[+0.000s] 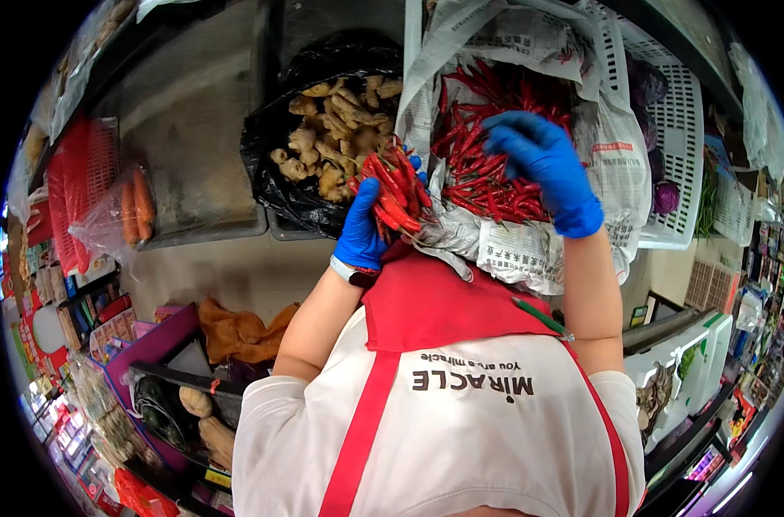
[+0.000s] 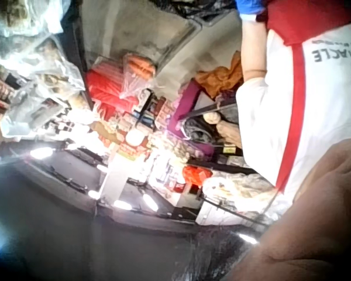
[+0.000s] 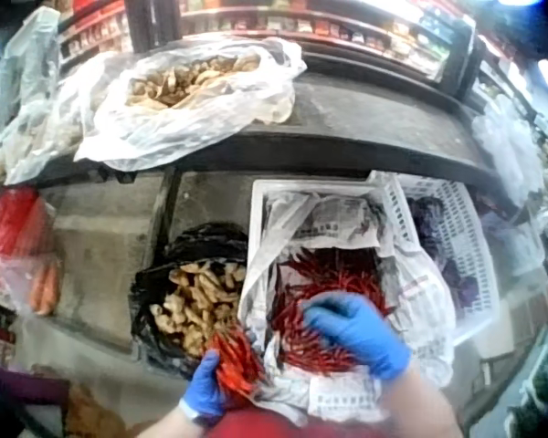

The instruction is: The person sorts red chili peppers from a large sack into a smaller bundle held in their left hand. They wear blue gloves and a red apron while working in a produce area. The person repeatedly reaches into the sack to gather more peppers and adds them to the growing bunch.

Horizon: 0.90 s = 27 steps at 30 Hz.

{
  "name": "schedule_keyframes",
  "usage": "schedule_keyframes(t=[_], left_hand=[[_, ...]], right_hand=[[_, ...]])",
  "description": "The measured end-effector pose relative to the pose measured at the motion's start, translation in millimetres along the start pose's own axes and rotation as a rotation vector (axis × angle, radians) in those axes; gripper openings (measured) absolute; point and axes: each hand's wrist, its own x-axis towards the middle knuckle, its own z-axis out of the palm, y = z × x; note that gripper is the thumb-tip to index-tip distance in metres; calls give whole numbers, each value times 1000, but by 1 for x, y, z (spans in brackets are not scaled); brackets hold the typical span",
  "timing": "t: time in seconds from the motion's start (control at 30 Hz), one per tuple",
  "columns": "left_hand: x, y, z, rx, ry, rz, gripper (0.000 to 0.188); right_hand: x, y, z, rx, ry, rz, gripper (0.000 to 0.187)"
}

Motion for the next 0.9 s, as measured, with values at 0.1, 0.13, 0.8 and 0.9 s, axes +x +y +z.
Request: schedule_keyframes(t=[0.1, 0.13, 0.8, 0.9], left_hand=[[2, -2, -5, 38, 42, 13, 74], [2, -2, -6, 29, 39, 14, 72], [4, -1, -7, -9, 58, -4, 69], [2, -1, -3, -41, 92, -4, 68]], right_hand=[[6, 36, -57, -159, 256, -57, 21], [4, 50, -69, -266, 221, -46, 22], [10, 109, -25, -1302, -238, 266, 31], [6, 107, -40, -1137, -155, 251, 31]])
